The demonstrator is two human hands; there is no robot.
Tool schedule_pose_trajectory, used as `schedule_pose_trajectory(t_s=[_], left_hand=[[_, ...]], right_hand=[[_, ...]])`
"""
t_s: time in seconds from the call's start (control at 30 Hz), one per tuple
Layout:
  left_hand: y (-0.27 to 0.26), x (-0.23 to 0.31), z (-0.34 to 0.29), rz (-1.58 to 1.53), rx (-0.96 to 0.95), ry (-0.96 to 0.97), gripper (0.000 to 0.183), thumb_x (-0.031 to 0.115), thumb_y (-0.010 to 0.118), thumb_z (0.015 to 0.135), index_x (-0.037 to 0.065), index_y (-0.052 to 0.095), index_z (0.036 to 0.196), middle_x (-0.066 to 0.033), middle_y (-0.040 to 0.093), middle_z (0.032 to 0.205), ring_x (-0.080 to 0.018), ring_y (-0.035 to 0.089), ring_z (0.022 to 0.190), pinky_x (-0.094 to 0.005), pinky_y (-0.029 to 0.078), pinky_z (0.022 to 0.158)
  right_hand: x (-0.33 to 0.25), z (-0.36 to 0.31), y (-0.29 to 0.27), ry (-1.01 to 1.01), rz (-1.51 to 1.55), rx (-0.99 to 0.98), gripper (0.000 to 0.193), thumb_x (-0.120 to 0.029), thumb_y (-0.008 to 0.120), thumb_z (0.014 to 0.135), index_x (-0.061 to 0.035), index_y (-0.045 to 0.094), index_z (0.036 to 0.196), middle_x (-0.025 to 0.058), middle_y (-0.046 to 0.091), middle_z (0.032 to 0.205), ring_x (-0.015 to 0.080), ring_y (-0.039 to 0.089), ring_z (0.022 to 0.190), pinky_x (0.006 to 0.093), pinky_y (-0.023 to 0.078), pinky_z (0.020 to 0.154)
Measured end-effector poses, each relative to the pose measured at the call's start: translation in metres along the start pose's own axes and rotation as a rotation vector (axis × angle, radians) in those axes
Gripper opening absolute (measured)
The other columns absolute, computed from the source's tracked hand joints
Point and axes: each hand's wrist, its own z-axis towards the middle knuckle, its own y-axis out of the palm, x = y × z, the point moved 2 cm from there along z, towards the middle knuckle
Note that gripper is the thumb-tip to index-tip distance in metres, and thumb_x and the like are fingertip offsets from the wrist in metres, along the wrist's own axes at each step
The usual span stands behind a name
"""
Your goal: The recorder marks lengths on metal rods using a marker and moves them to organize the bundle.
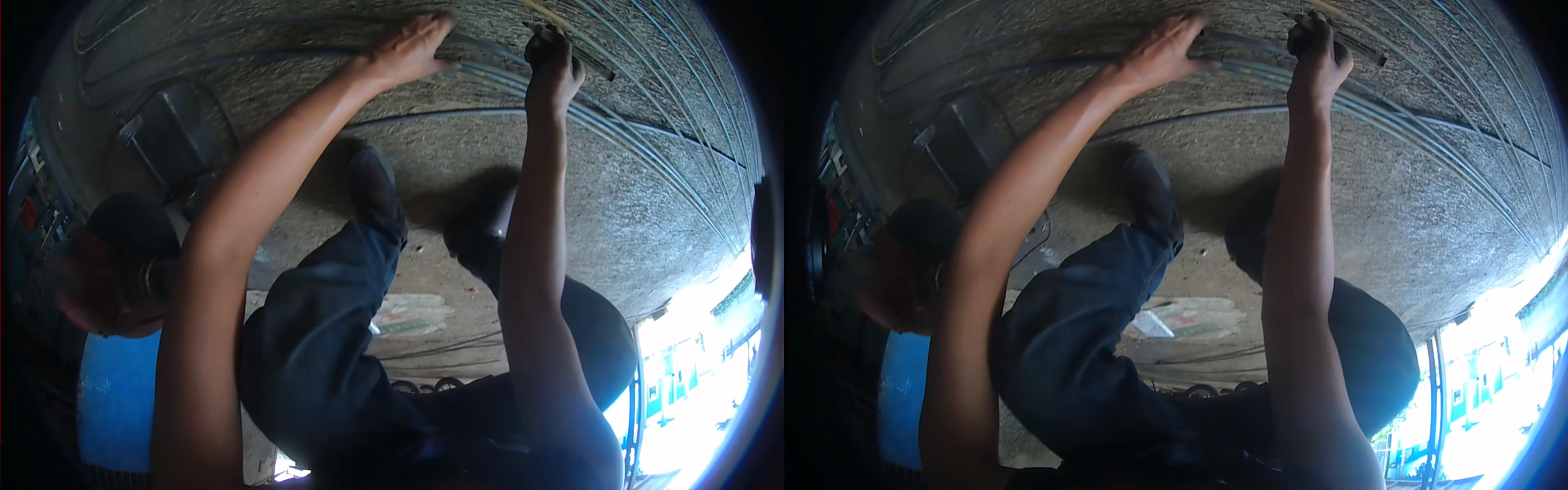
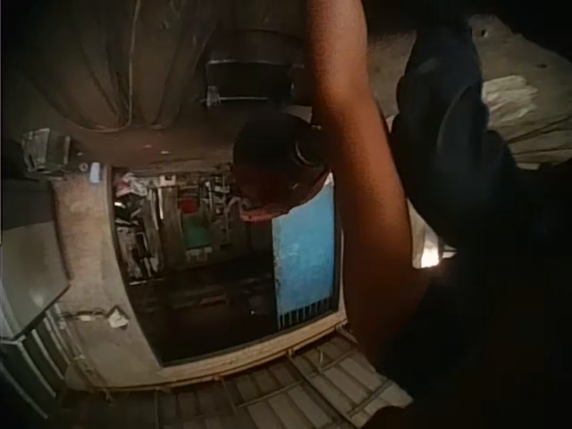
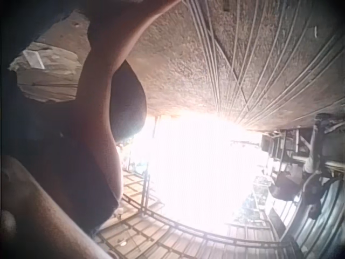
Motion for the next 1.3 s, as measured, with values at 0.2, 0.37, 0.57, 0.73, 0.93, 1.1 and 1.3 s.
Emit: schedule_pose_trajectory(t_s=[0.2,0.37,0.57,0.73,0.93,1.1,1.3], left_hand=[[0.028,-0.011,0.008,-0.06,-0.195,-0.032,0.092,0.057,0.08,0.076,-0.002,0.045,0.138,-0.0251,0.059,0.128,-0.0385,0.057,0.122,-0.0462,0.049,0.103],[0.02,-0.017,0.014,-0.096,-0.023,0.212,0.055,0.045,0.079,0.082,0.001,0.059,0.108,-0.0135,0.069,0.084,-0.0296,0.069,0.075,-0.0403,0.057,0.071],[0.023,-0.022,0.022,0.044,-0.017,0.428,0.044,0.034,0.077,0.086,0.001,0.057,0.106,-0.0137,0.065,0.079,-0.0306,0.067,0.073,-0.0414,0.056,0.069],[0.026,-0.023,0.018,0.179,0.113,0.521,0.045,0.029,0.08,0.081,0.002,0.055,0.107,-0.0109,0.063,0.076,-0.0292,0.067,0.074,-0.0391,0.056,0.068],[0.028,-0.028,0.017,0.202,0.162,0.551,0.045,0.024,0.082,0.08,0.002,0.054,0.107,-0.0096,0.061,0.069,-0.0258,0.065,0.068,-0.037,0.055,0.062],[0.026,-0.017,0.017,0.178,-0.031,0.382,0.044,0.014,0.082,0.077,0.001,0.054,0.107,-0.0136,0.067,0.084,-0.0308,0.069,0.079,-0.0413,0.055,0.068],[0.029,-0.026,0.016,0.2,0.222,0.585,0.035,0.022,0.079,0.081,0.003,0.054,0.097,-0.0096,0.057,0.059,-0.0227,0.062,0.056,-0.0364,0.051,0.054]], right_hand=[[0.021,0.011,0.005,-0.137,-0.04,-0.13,0.025,-0.019,0.06,0.097,0.0003,0.066,0.081,0.0038,0.061,0.072,0.0108,0.053,0.064,0.0265,0.042,0.063],[0.034,0.021,0.009,-0.181,-0.102,-0.17,0.024,-0.02,0.063,0.097,0.001,0.07,0.09,0.0049,0.066,0.071,0.0096,0.057,0.064,0.0253,0.045,0.063],[0.032,0.012,0.007,-0.237,-0.194,-0.232,0.03,-0.026,0.064,0.097,0.0012,0.071,0.087,0.0054,0.069,0.072,0.0102,0.059,0.065,0.0255,0.044,0.063],[0.022,-0.01,0.002,-0.238,-0.285,-0.265,0.03,-0.026,0.065,0.096,0.0026,0.072,0.092,0.008,0.072,0.079,0.0126,0.063,0.071,0.027,0.048,0.067],[0.029,-0.015,0.0,-0.269,-0.316,-0.385,0.026,-0.021,0.068,0.094,0.0037,0.073,0.095,0.0095,0.073,0.081,0.0143,0.067,0.075,0.0284,0.053,0.071],[0.038,-0.002,-0.001,-0.285,-0.438,-0.391,0.028,-0.024,0.071,0.091,0.0037,0.075,0.094,0.0109,0.074,0.079,0.0146,0.069,0.071,0.0295,0.054,0.066],[0.044,0.0,0.011,-0.339,-0.56,-0.488,0.027,-0.024,0.071,0.088,0.0027,0.075,0.092,0.0118,0.076,0.08,0.0155,0.073,0.073,0.0291,0.056,0.069]])
